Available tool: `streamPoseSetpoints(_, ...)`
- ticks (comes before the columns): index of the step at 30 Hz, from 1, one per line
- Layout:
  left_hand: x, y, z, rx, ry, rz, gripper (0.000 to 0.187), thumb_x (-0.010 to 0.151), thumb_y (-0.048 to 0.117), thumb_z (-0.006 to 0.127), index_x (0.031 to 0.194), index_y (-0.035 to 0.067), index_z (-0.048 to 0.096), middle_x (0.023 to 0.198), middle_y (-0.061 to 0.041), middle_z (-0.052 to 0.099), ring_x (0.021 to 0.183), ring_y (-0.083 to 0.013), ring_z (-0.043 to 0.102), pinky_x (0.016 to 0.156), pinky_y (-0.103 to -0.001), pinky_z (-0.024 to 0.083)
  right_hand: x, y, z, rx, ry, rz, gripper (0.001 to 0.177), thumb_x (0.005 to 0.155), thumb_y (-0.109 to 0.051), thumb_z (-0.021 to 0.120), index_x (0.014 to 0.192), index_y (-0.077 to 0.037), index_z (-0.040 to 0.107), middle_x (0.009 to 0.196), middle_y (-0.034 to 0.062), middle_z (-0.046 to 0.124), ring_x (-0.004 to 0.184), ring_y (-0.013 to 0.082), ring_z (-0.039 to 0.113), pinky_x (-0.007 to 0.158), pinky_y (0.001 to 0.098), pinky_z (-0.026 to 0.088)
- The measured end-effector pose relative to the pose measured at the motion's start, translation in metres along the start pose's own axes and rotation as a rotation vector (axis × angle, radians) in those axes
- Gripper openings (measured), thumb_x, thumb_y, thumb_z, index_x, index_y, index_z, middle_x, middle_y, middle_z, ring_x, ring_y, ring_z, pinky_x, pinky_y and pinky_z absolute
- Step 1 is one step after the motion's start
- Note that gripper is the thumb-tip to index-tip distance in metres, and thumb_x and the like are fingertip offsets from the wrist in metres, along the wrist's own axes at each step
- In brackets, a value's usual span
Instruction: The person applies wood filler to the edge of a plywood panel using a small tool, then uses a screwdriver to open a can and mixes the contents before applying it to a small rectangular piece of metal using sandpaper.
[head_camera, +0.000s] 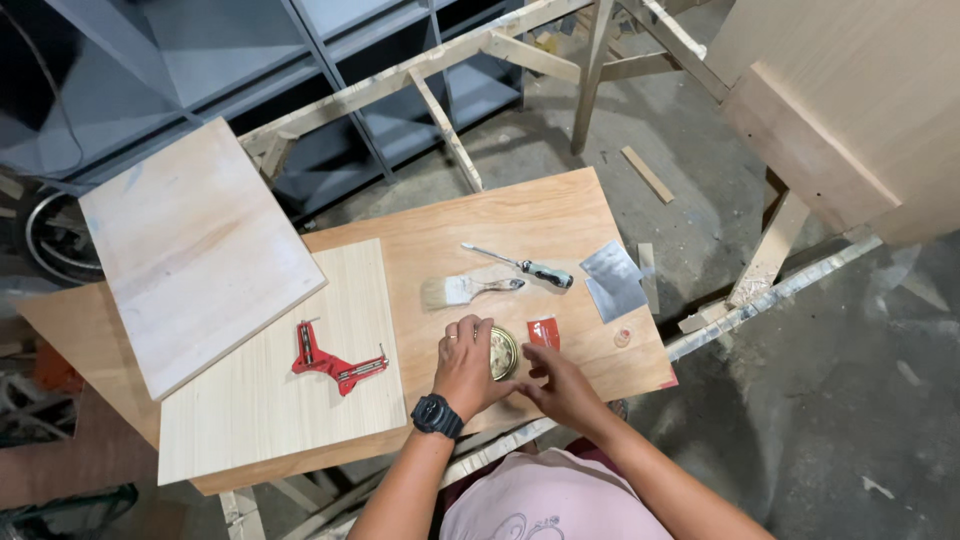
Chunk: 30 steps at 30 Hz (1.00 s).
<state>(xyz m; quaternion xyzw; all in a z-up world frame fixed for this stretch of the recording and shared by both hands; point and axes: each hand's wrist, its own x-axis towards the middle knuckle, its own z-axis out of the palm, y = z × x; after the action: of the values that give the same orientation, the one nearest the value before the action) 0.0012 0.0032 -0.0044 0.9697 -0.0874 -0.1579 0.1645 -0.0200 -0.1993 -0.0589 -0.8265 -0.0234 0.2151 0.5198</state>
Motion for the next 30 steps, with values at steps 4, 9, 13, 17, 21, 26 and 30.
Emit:
streamPoseSetpoints(4,0.006,-0.008,0.007,0.029,0.001,0.027,0.113,0.067,0.055,0.095,0.156,0.007,0.044,0.145,-0.012,0.044,0.144,-0.0379,0.04,0.122,-0.055,0.042,-0.001,-0.016,0.006,-0.03,0.015,-0.056,0.07,0.091,-0.015,0.086,0.155,-0.013,0.059,0.144,0.0196,0.068,0.119,0.0372,0.077,0.087,0.0445,0.072)
streamPoseSetpoints(9,0.006,-0.009,0.003,0.03,0.03,0.068,0.107,0.065,0.05,0.093,0.151,0.006,0.047,0.139,-0.012,0.045,0.138,-0.0368,0.043,0.116,-0.053,0.044,-0.005,-0.016,0.014,-0.009,0.074,-0.121,0.074,0.09,-0.015,0.086,0.158,-0.011,0.057,0.14,0.0203,0.067,0.112,0.0345,0.078,0.081,0.0402,0.071)
streamPoseSetpoints(13,0.011,-0.01,0.006,0.04,0.026,0.074,0.103,0.065,0.051,0.089,0.148,0.007,0.047,0.136,-0.011,0.045,0.137,-0.0361,0.044,0.113,-0.052,0.046,-0.003,-0.016,0.017,-0.061,0.138,-0.164,0.071,0.092,-0.018,0.085,0.156,-0.006,0.058,0.139,0.02,0.067,0.111,0.0348,0.079,0.08,0.0386,0.071)
streamPoseSetpoints(17,0.018,-0.017,0.014,0.035,0.011,0.059,0.102,0.063,0.053,0.087,0.144,0.008,0.047,0.135,-0.01,0.044,0.136,-0.0378,0.043,0.112,-0.053,0.047,-0.004,-0.02,0.019,-0.138,0.163,-0.213,0.069,0.092,-0.019,0.084,0.155,-0.004,0.058,0.128,0.0193,0.069,0.101,0.0376,0.078,0.075,0.0418,0.071)
streamPoseSetpoints(21,0.019,-0.021,0.019,0.0,0.031,0.05,0.1,0.059,0.051,0.085,0.14,0.008,0.045,0.132,-0.011,0.042,0.135,-0.0397,0.042,0.11,-0.054,0.047,0.0,-0.011,0.023,-0.124,0.153,-0.223,0.071,0.093,-0.017,0.082,0.158,-0.004,0.056,0.133,0.0209,0.069,0.107,0.0394,0.078,0.077,0.0423,0.071)
streamPoseSetpoints(26,0.017,-0.021,0.02,-0.067,0.093,0.056,0.095,0.057,0.045,0.087,0.134,0.009,0.045,0.13,-0.011,0.04,0.133,-0.0419,0.042,0.11,-0.055,0.048,0.0,-0.02,0.022,-0.127,0.178,-0.265,0.067,0.093,-0.015,0.081,0.155,-0.001,0.059,0.135,0.0215,0.069,0.106,0.0368,0.08,0.075,0.0405,0.07)
streamPoseSetpoints(30,0.01,-0.024,0.018,-0.063,0.119,0.085,0.093,0.062,0.044,0.083,0.138,0.01,0.043,0.131,-0.01,0.04,0.133,-0.0411,0.042,0.114,-0.056,0.043,0.0,-0.018,0.023,-0.131,0.207,-0.281,0.061,0.092,-0.011,0.079,0.15,0.0,0.064,0.131,0.0204,0.071,0.105,0.0365,0.08,0.073,0.0395,0.07)
